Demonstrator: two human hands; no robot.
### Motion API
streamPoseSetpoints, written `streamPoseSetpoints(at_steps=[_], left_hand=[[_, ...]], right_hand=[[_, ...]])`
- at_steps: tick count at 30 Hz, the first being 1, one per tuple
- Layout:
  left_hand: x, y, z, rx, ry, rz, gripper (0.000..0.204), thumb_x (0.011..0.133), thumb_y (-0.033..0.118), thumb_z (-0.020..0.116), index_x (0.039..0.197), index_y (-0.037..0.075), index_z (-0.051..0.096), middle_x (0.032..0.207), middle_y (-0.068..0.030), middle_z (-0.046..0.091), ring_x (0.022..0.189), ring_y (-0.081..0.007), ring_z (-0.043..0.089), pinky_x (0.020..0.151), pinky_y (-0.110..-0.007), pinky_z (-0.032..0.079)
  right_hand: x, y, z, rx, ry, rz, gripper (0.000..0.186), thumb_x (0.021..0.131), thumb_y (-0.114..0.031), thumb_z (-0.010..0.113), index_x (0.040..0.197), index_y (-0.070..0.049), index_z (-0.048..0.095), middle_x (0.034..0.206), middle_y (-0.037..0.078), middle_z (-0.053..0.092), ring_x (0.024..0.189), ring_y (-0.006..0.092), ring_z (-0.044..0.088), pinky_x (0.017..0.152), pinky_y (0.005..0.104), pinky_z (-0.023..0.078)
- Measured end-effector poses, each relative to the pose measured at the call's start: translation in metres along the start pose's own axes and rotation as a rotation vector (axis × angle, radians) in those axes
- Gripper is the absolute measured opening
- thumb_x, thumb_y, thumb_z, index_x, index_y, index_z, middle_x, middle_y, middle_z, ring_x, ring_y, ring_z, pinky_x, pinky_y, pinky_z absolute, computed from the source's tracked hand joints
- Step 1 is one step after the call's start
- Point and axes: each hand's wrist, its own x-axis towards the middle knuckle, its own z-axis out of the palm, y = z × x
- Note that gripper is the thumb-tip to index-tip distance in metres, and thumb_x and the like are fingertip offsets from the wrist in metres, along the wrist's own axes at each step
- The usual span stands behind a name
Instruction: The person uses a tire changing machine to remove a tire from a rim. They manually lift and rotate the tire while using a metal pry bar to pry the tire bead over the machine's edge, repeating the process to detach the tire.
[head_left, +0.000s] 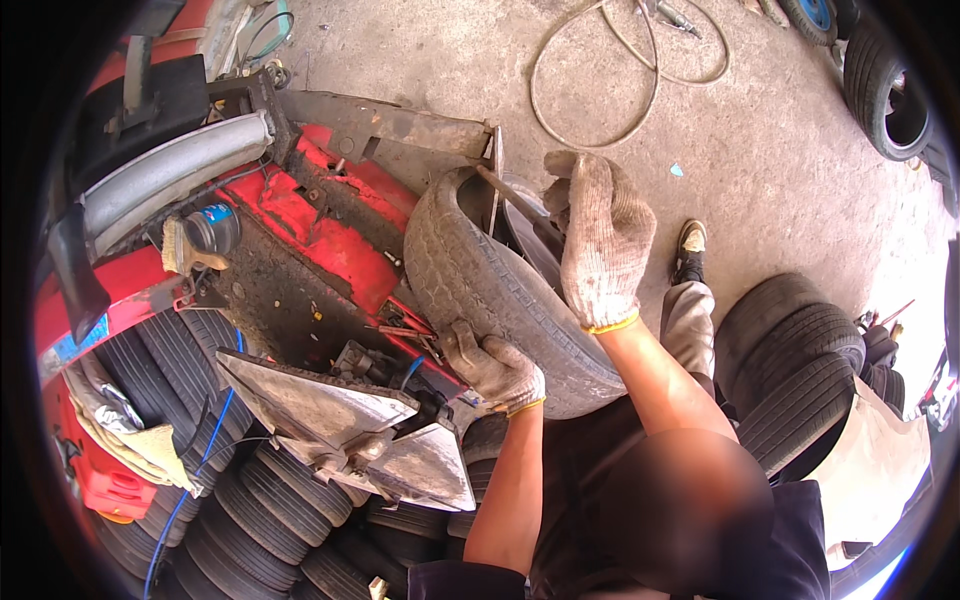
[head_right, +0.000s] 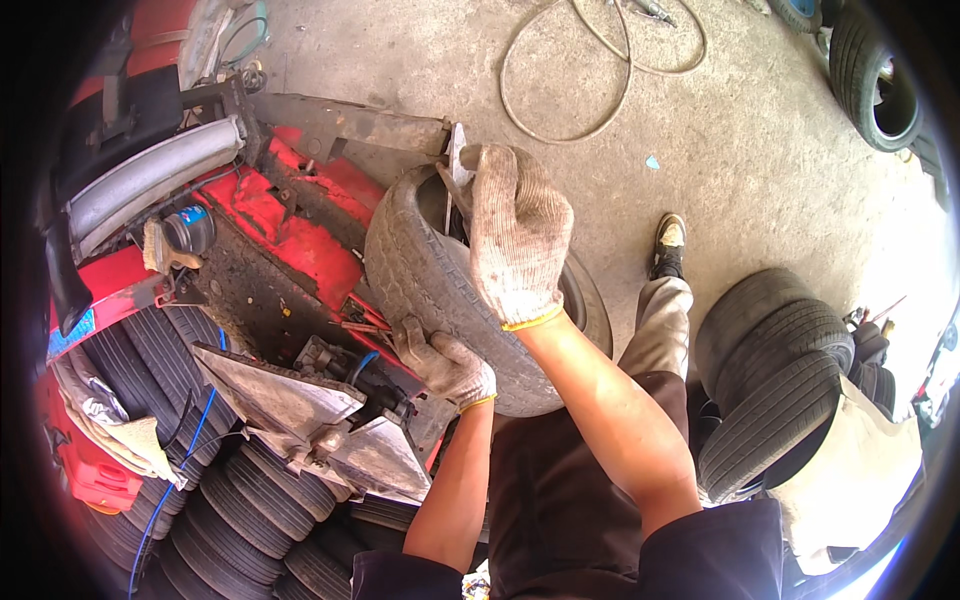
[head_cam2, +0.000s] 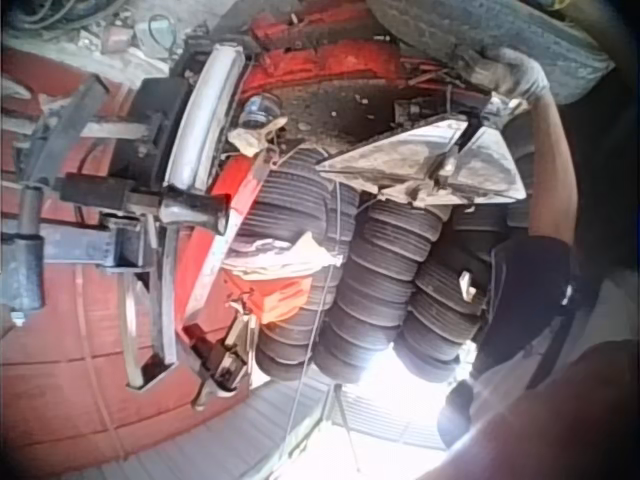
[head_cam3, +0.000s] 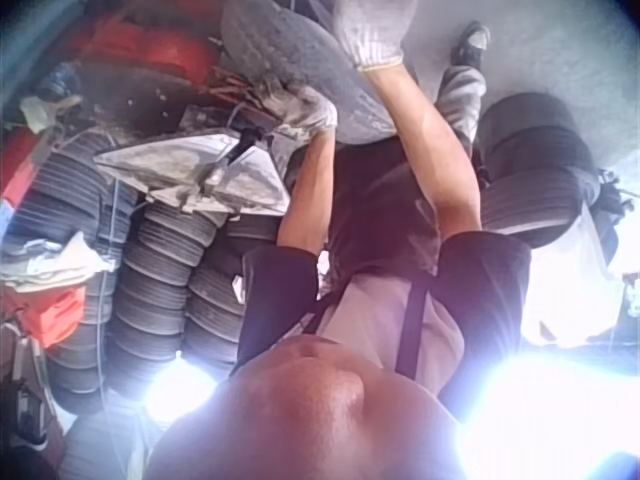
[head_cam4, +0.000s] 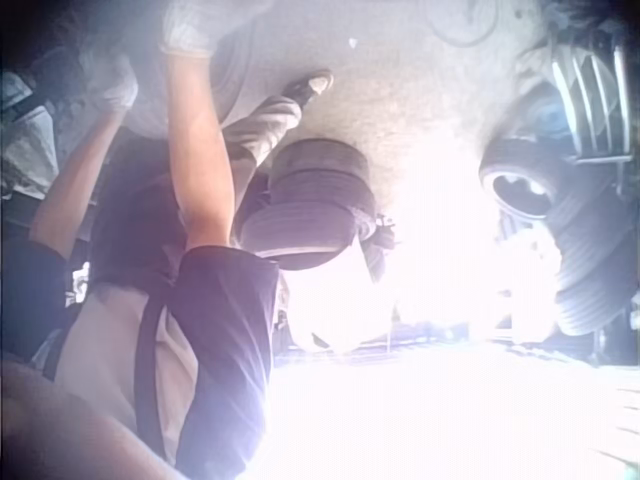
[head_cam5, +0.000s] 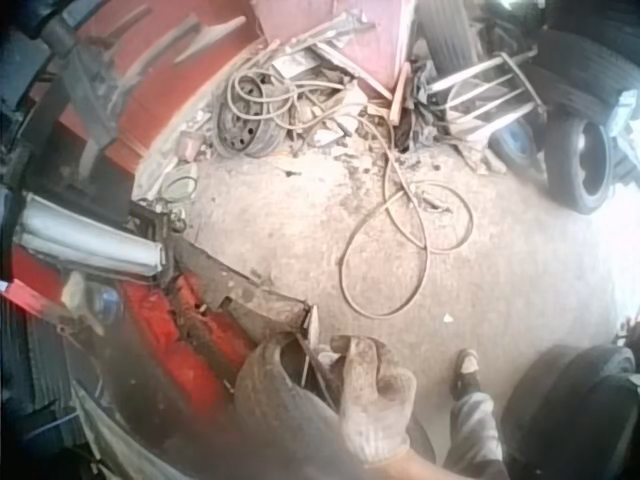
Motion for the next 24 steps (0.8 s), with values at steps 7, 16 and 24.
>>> streamPoseSetpoints(at_steps=[7,16,24], left_hand=[[-0.0013,0.0000,0.0001,0.012,-0.003,-0.017,0.046,0.103,0.021,0.041,0.135,-0.006,0.057,0.141,-0.0327,0.053,0.130,-0.0521,0.051,0.116,-0.063,0.038],[-0.0028,-0.0008,-0.0005,0.016,-0.012,-0.030,0.045,0.102,0.020,0.041,0.135,-0.006,0.057,0.142,-0.0334,0.052,0.131,-0.0525,0.051,0.115,-0.062,0.038],[-0.0021,-0.0011,-0.0006,-0.002,-0.001,-0.024,0.044,0.101,0.019,0.041,0.134,-0.007,0.057,0.141,-0.0327,0.054,0.130,-0.0523,0.051,0.115,-0.062,0.038]], right_hand=[[-0.0002,-0.0010,-0.0001,-0.005,-0.004,0.029,0.040,0.112,-0.031,0.047,0.106,-0.003,0.074,0.072,0.008,0.065,0.060,0.0140,0.058,0.059,0.0329,0.047],[-0.0017,-0.0029,0.0012,0.042,0.014,0.068,0.040,0.111,-0.033,0.049,0.106,-0.003,0.075,0.071,0.006,0.065,0.060,0.0121,0.056,0.058,0.0313,0.045],[-0.0016,0.0024,0.0014,-0.012,0.010,-0.002,0.039,0.112,-0.032,0.048,0.105,-0.004,0.074,0.074,0.008,0.066,0.061,0.0150,0.059,0.059,0.0329,0.046]])
